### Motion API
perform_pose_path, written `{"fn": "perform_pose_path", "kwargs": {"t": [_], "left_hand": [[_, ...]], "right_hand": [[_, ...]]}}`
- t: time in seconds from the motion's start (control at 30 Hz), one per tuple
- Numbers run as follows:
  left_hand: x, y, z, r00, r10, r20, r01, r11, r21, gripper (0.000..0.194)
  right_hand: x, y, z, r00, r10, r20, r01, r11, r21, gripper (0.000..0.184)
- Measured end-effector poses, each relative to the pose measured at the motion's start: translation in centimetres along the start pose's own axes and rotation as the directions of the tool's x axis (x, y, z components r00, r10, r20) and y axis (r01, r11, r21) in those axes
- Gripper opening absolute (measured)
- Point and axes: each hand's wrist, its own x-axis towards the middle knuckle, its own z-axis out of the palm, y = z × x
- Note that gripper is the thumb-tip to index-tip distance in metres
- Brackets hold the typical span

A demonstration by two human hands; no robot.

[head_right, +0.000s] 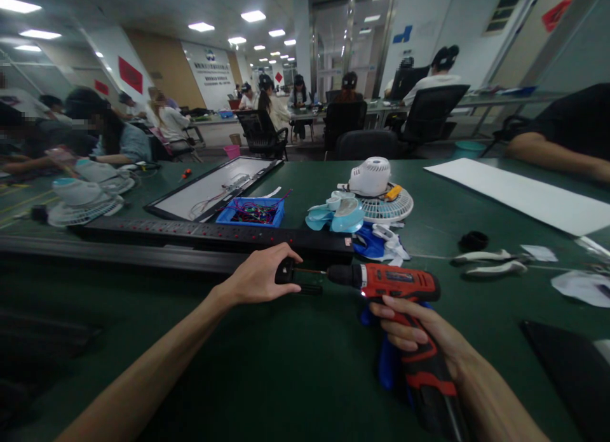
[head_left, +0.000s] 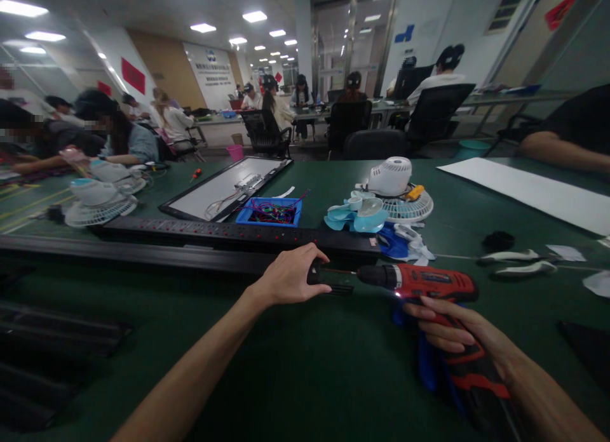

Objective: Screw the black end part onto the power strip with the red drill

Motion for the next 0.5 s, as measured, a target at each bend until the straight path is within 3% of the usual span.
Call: {"fn": "perform_pose_path", "kwargs": {"t": [0.5], "left_hand": [[-0.05, 0.14, -0.13, 1.0, 0.011, -0.003, -0.011, 1.0, 0.009, 0.05]], "right_hand": [[0.26, -0.12, -0.26, 1.0, 0.008, 0.025, -0.006, 0.999, -0.047, 0.038]]}}
